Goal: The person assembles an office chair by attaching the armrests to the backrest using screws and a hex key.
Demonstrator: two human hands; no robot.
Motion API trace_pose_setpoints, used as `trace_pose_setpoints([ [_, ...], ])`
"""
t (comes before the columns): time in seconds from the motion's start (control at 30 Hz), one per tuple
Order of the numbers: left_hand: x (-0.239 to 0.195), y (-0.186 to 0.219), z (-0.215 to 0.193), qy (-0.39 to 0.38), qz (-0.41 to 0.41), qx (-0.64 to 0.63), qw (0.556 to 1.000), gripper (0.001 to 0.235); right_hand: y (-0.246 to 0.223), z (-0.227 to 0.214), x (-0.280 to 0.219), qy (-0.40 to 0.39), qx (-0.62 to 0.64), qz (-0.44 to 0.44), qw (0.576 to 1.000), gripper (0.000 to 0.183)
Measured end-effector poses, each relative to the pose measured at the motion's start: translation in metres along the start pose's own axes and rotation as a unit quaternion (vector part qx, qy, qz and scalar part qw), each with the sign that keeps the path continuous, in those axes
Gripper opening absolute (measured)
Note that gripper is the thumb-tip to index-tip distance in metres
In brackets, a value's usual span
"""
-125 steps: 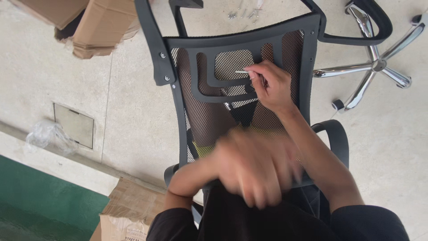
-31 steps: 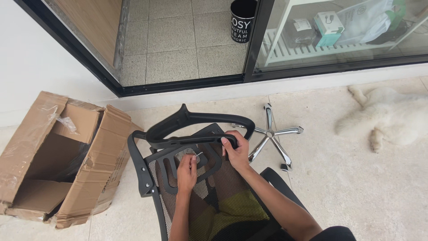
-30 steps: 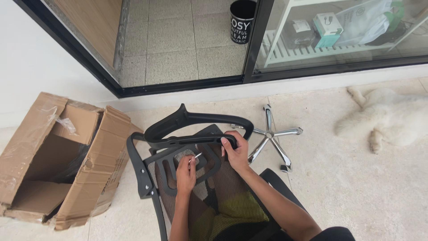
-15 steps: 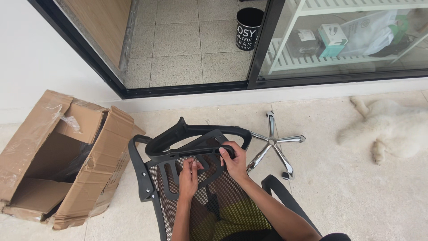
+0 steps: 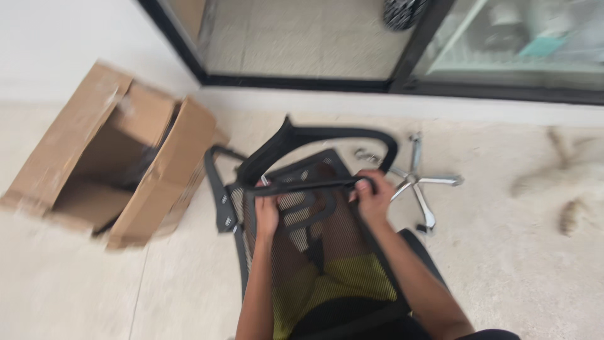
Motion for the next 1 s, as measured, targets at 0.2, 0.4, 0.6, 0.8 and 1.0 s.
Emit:
trace_pose_setpoints([
  [0.2, 0.021, 0.006, 0.003, 0.059, -0.116, -0.357, 0.925, 0.038, -0.064, -0.014, 0.036, -0.055, -0.12, -0.207, 0.969, 0.049],
  [0.4, 0.034, 0.037, 0.02, -0.101, -0.108, -0.353, 0.924, 0.021, -0.081, -0.034, 0.046, -0.163, -0.137, -0.273, 0.938, 0.049],
  [0.6, 0.029, 0.061, 0.061, -0.1, 0.026, -0.124, 0.987, 0.033, -0.134, -0.013, 0.05, -0.179, -0.211, -0.378, 0.884, 0.058],
  [0.8, 0.026, 0.071, 0.089, -0.029, 0.025, -0.186, 0.982, 0.038, -0.173, 0.003, 0.066, 0.118, -0.271, -0.35, 0.889, 0.055],
  [1.0, 0.011, 0.107, 0.118, 0.075, 0.106, -0.129, 0.983, 0.03, -0.089, 0.012, 0.011, -0.086, 0.094, 0.172, 0.977, 0.098],
])
Point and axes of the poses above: each hand's wrist, its own x-axis towards the middle knuckle, its own z-axis out of the palm, y = z × x, the point moved 4 cm from there along x, towards the middle knuckle, and after that the axes turned 8 degrees about z, right-handed, at the moved point
